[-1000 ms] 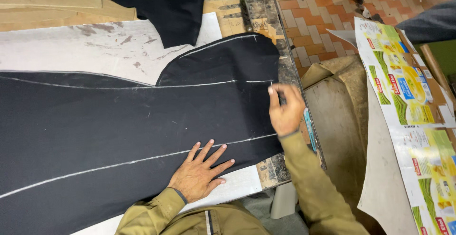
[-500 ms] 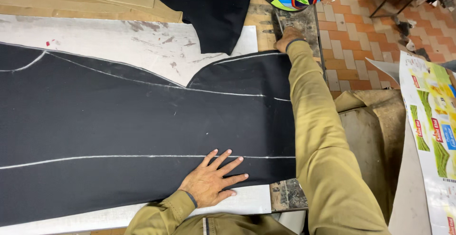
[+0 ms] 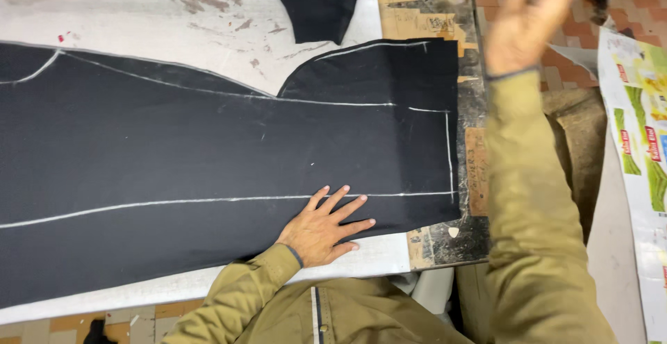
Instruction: The person places a printed paper pattern on a black fabric sheet, traces the outline with chalk, and then uses shears to cut the fabric along the marked lines. The cut fabric piece is separated from the main sheet.
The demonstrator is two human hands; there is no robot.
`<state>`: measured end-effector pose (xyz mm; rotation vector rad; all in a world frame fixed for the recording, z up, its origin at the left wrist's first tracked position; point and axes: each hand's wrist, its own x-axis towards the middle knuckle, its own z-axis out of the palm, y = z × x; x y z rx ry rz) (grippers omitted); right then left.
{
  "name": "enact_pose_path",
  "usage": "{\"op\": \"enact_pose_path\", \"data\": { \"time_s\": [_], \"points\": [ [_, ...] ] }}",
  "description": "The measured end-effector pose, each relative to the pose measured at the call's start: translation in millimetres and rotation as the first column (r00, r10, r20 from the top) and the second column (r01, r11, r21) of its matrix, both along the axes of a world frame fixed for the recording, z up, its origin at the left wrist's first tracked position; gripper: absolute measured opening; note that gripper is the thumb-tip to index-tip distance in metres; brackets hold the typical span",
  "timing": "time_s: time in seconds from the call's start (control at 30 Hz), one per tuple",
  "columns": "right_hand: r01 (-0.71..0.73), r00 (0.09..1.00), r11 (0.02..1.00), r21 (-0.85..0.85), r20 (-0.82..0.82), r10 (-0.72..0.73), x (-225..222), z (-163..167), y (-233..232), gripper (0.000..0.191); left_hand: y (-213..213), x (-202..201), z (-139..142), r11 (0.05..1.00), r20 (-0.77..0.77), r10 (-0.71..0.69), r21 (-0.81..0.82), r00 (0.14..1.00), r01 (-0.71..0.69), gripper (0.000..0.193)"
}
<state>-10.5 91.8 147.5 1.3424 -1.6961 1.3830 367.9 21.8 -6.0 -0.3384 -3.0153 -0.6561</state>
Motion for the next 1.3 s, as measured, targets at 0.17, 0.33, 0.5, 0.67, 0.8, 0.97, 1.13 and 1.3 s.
{"op": "enact_pose_path", "data": {
  "time_s": [0.17, 0.33, 0.5, 0.67, 0.8, 0.97, 1.13, 1.3],
  "points": [
    [-0.274, 0.521, 0.851, -0.448, 0.674, 0.523, 112, -23, 127, 0.048, -11, 17, 12, 0.987, 0.047, 0.02, 0.159, 0.999, -0.027, 0.065],
    [-0.068, 0.348, 0.983, -0.17, 0.92, 0.183, 264, -62, 184, 0.056, -1, 23, 37, 0.903, -0.03, 0.115, 0.42, 0.993, -0.092, 0.074],
    [-0.163, -0.082, 0.968, -0.192, 0.98, 0.181, 365, -96, 201, 0.042, 81, 5, 47, 0.106, 0.352, -0.128, 0.934, 0.927, -0.34, 0.046],
    [0.015, -0.163, 0.963, -0.268, 0.95, 0.266, 380, -119, 218, 0.04, 138, -14, 34, -0.094, 0.53, -0.118, 0.836, 0.84, -0.54, 0.034],
    [0.03, -0.135, 0.981, -0.193, 0.972, 0.195, 364, -120, 264, 0.034, 165, -43, 22, -0.241, 0.505, 0.005, 0.839, 0.863, -0.489, 0.035],
    [-0.15, 0.15, 0.964, 0.219, 0.969, -0.196, 340, -112, 310, 0.027, 190, -85, 17, -0.394, 0.571, 0.085, 0.772, 0.816, -0.499, 0.036],
    [-0.288, 0.253, 0.925, 0.248, 0.951, -0.177, 298, -88, 350, 0.029, 223, -116, 25, -0.425, 0.484, 0.112, 0.813, 0.868, -0.398, 0.033],
    [-0.387, -0.16, 0.921, 0.049, 0.98, -0.119, 276, -96, 360, 0.024, 248, -134, 32, -0.362, 0.436, 0.044, 0.846, 0.899, -0.393, 0.03]
  ]
}}
